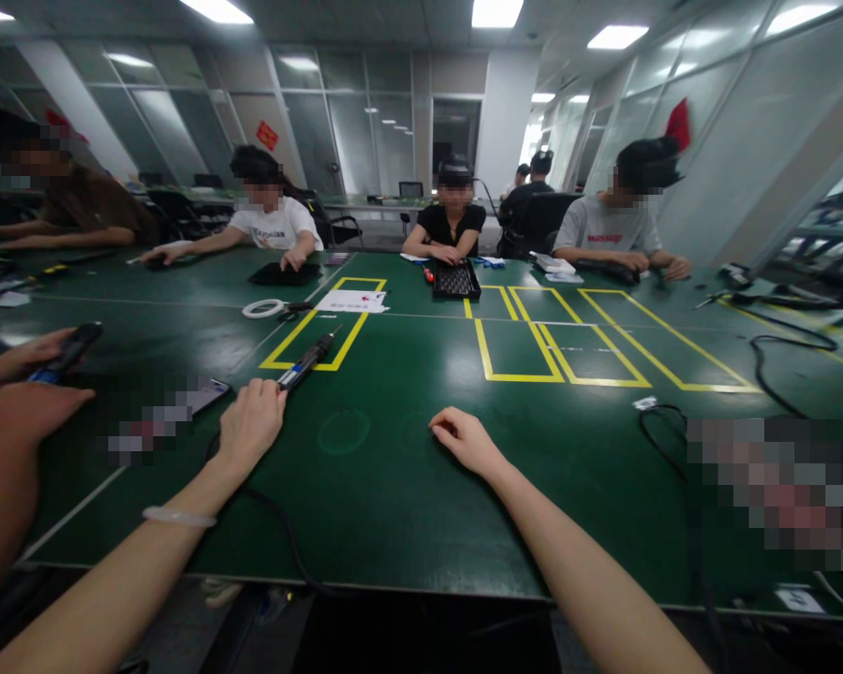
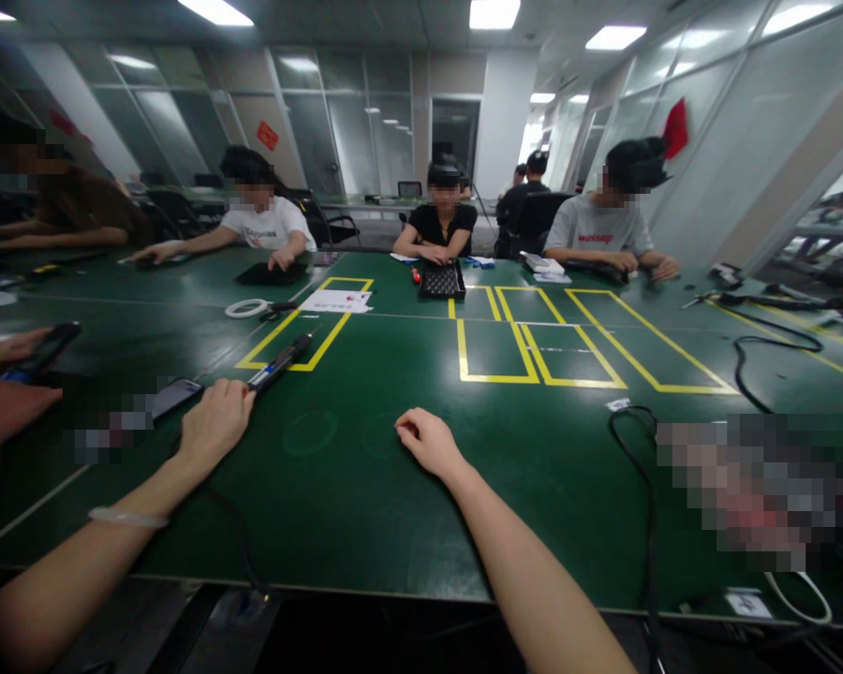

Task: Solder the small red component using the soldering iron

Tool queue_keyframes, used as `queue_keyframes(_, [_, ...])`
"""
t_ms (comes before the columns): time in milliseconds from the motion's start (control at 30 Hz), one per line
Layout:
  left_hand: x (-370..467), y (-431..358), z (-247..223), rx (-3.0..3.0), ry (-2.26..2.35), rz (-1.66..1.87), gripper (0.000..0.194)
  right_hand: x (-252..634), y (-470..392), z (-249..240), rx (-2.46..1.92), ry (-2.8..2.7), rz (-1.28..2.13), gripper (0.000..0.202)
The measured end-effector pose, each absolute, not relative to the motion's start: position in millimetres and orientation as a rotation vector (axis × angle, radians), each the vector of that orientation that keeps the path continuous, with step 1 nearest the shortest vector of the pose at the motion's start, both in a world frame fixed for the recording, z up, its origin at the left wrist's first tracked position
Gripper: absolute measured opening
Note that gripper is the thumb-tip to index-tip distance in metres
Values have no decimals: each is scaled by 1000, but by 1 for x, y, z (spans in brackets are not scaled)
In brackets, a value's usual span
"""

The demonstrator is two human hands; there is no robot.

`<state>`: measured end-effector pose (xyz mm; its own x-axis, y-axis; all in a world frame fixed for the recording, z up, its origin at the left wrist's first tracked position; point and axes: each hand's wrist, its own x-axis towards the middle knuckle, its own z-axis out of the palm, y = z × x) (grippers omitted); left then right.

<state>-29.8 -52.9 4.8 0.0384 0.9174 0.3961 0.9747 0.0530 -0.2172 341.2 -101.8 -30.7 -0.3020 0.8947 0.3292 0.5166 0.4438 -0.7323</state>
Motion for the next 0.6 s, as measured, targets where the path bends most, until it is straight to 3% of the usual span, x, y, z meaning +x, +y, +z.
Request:
queue_keyframes(400, [-29, -48, 7, -1857, -1979, -211, 43, 342, -102, -30, -1192, -1980, 649, 11])
queue_keyframes(600, [-35, -42, 14, -1855, -2071, -509, 41, 342, -102, -30, -1200, -1984, 644, 11])
